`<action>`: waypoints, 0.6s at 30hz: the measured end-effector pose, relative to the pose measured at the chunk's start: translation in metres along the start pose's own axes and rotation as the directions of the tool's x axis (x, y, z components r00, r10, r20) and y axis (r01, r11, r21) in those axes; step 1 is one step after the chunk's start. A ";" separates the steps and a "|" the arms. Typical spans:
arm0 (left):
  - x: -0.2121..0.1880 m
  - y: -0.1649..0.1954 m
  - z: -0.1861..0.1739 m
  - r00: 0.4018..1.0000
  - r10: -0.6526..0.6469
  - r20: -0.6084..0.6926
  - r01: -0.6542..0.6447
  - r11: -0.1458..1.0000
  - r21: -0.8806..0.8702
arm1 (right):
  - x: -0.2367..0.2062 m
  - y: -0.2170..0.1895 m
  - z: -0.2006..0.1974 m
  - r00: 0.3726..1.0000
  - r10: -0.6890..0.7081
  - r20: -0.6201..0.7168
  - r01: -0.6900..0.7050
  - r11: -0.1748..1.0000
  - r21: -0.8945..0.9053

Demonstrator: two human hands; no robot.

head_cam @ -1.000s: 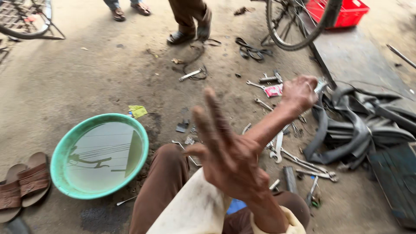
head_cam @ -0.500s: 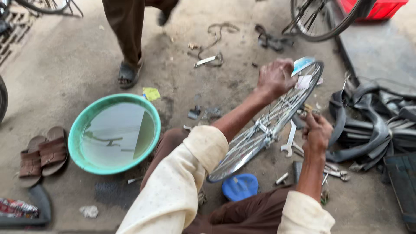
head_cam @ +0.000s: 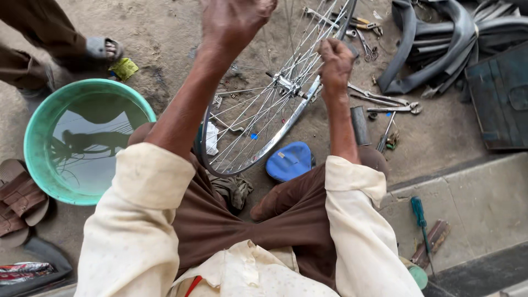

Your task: The person sits on the ground and uses a wrench to tighten the spokes of a bicycle wheel. They rotate the wheel to access different sections and continue tightening the spokes methodically.

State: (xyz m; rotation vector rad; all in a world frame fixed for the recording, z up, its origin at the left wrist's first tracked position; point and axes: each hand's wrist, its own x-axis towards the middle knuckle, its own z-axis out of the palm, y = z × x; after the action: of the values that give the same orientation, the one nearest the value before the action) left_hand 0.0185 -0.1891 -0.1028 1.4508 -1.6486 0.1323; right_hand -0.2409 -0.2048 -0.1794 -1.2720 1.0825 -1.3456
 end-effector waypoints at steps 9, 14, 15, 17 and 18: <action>-0.051 0.032 -0.099 0.969 0.247 -0.001 -0.244 0.958 0.154 | -0.012 0.028 0.040 0.940 0.338 0.052 -0.326 0.931 -0.162; -0.120 0.058 -0.134 1.000 0.012 0.023 -0.014 0.999 0.044 | -0.016 0.022 0.042 0.978 0.209 0.027 -0.207 0.977 -0.044; -0.138 0.066 -0.138 1.000 0.013 -0.025 -0.011 0.997 0.079 | -0.018 0.023 0.040 0.994 0.103 0.039 -0.102 0.994 -0.042; -0.169 0.079 -0.143 0.972 -0.224 0.076 0.225 0.974 0.002 | -0.022 0.024 0.034 0.990 -0.125 0.066 0.134 0.980 -0.149; -0.178 0.083 -0.143 0.969 -0.217 0.120 0.218 0.976 0.009 | -0.026 0.024 0.028 0.965 -0.243 0.101 0.261 0.931 -0.254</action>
State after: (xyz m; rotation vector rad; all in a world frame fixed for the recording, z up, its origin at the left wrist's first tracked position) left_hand 0.0086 0.0535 -0.1006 1.6533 -1.5703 -0.0833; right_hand -0.2109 -0.1823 -0.2056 -1.6919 1.1068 -1.3645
